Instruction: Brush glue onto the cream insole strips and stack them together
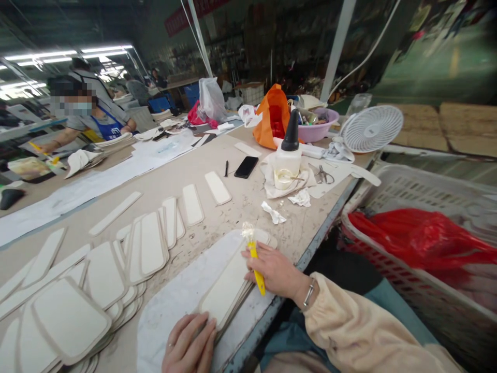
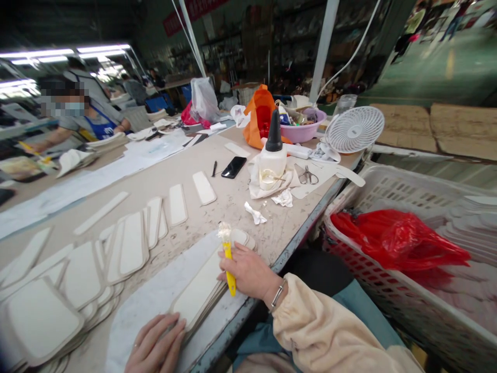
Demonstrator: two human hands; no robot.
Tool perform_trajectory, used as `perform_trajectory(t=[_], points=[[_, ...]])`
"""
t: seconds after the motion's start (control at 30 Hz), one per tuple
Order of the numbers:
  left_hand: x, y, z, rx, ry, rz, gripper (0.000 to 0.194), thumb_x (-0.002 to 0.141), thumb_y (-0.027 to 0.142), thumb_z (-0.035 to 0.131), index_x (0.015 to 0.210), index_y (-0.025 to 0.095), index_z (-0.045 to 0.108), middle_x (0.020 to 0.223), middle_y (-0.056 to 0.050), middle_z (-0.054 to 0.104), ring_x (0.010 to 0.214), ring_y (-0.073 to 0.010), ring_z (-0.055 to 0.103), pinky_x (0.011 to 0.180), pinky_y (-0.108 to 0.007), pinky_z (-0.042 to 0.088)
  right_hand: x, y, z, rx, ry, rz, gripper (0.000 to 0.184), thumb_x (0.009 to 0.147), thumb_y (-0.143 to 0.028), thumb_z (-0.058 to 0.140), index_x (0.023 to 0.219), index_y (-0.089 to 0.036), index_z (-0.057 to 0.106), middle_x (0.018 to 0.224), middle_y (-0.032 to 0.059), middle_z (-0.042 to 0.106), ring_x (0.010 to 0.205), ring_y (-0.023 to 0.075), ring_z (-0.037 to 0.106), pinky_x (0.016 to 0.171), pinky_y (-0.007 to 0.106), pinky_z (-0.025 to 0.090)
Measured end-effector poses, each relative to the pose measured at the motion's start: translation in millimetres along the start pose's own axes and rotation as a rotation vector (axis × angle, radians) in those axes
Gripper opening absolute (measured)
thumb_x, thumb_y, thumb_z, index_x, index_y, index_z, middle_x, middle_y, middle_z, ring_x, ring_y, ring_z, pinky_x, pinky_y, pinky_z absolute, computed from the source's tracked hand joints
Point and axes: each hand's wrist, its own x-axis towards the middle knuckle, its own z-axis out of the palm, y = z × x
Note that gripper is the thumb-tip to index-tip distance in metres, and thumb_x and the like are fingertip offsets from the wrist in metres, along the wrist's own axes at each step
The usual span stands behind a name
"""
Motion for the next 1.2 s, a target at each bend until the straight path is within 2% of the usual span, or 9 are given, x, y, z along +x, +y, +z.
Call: perform_trajectory(t=[0.13, 0.23, 0.4, 0.5, 0.63, 0.8, 0.97, 1.07, 1.2], points=[[-1, 0, 0.1, 0.003, 0.015, -0.043, 0.03, 0.082, 0.008, 0.058, 0.109, 0.018, 0.066, 0.107, -0.01, 0.068, 0.1, -0.0228, 0.063, 0.086, -0.04, 0.052, -2, 28, -10, -0.06, 0.081, 0.15, 0.012, 0.088, -0.03, 0.059, 0.096, -0.021, 0.057, 0.121, 0.012, 0.063, 0.115, 0.0257, 0.057, 0.106, 0.049, 0.038], [-1, 1, 1.0, -0.004, 0.016, -0.055, 0.03, 0.082, 0.008, 0.059, 0.109, 0.019, 0.066, 0.106, -0.009, 0.068, 0.1, -0.023, 0.063, 0.085, -0.04, 0.053, -1, 40, -12, -0.09, 0.177, 0.287, 0.008, 0.088, -0.025, 0.057, 0.094, -0.02, 0.057, 0.114, 0.0139, 0.064, 0.111, 0.0277, 0.058, 0.097, 0.047, 0.045], [-2, 3, 2.1, -0.001, 0.03, -0.08, 0.033, 0.08, 0.009, 0.062, 0.11, 0.02, 0.065, 0.106, -0.009, 0.067, 0.1, -0.0234, 0.062, 0.089, -0.042, 0.051, 2, 40, -7, -0.051, 0.188, 0.464, 0.009, 0.088, -0.027, 0.054, 0.095, -0.022, 0.055, 0.088, 0.0077, 0.066, 0.081, 0.023, 0.064, 0.073, 0.037, 0.052], [2, 6, 1.4, 0.0, 0.041, -0.096, 0.031, 0.079, 0.008, 0.062, 0.108, 0.02, 0.066, 0.105, -0.009, 0.066, 0.1, -0.0233, 0.061, 0.09, -0.043, 0.05, 4, 38, -4, 0.053, 0.282, 0.522, 0.011, 0.085, -0.027, 0.058, 0.093, -0.022, 0.051, 0.091, 0.0065, 0.066, 0.083, 0.0224, 0.065, 0.073, 0.036, 0.052], [10, 12, 0.4, -0.005, 0.087, -0.139, 0.027, 0.081, 0.007, 0.06, 0.103, 0.019, 0.068, 0.102, -0.01, 0.065, 0.099, -0.0234, 0.06, 0.089, -0.044, 0.05, 6, 39, -3, 0.168, 0.417, 0.511, 0.016, 0.081, -0.024, 0.06, 0.092, -0.023, 0.048, 0.105, 0.0077, 0.068, 0.095, 0.0231, 0.065, 0.082, 0.039, 0.051], [13, 14, 0.6, 0.002, 0.089, -0.155, 0.026, 0.081, 0.007, 0.06, 0.102, 0.019, 0.068, 0.103, -0.01, 0.064, 0.098, -0.0233, 0.059, 0.09, -0.045, 0.049, 6, 40, 0, 0.189, 0.465, 0.456, 0.015, 0.081, -0.021, 0.058, 0.092, -0.023, 0.048, 0.108, 0.0079, 0.068, 0.097, 0.0229, 0.065, 0.084, 0.04, 0.051], [13, 17, -2.6, -0.018, 0.078, -0.184, 0.025, 0.082, 0.01, 0.06, 0.102, 0.022, 0.068, 0.102, -0.008, 0.064, 0.096, -0.0213, 0.061, 0.087, -0.041, 0.051, 9, 34, -4, 0.291, 0.51, 0.506, 0.018, 0.081, -0.026, 0.061, 0.088, -0.023, 0.046, 0.107, 0.009, 0.069, 0.084, 0.0216, 0.067, 0.075, 0.039, 0.054], [17, 16, -10.4, -0.059, 0.085, -0.305, 0.029, 0.082, 0.018, 0.062, 0.11, 0.021, 0.065, 0.108, -0.01, 0.063, 0.099, -0.0221, 0.06, 0.081, -0.038, 0.053, 13, 26, -12, 0.471, 0.539, 0.523, 0.025, 0.079, -0.029, 0.066, 0.086, -0.024, 0.042, 0.108, 0.0089, 0.069, 0.071, 0.0178, 0.066, 0.068, 0.036, 0.055], [39, 4, -22.5, -0.131, 0.067, -0.571, 0.043, 0.083, 0.033, 0.062, 0.124, 0.02, 0.057, 0.119, -0.012, 0.062, 0.109, -0.0253, 0.059, 0.09, -0.043, 0.052, 20, 14, -25, 0.836, 0.607, 0.468, 0.033, 0.074, -0.027, 0.071, 0.085, -0.025, 0.04, 0.102, 0.0048, 0.07, 0.08, 0.0169, 0.067, 0.071, 0.033, 0.055]])
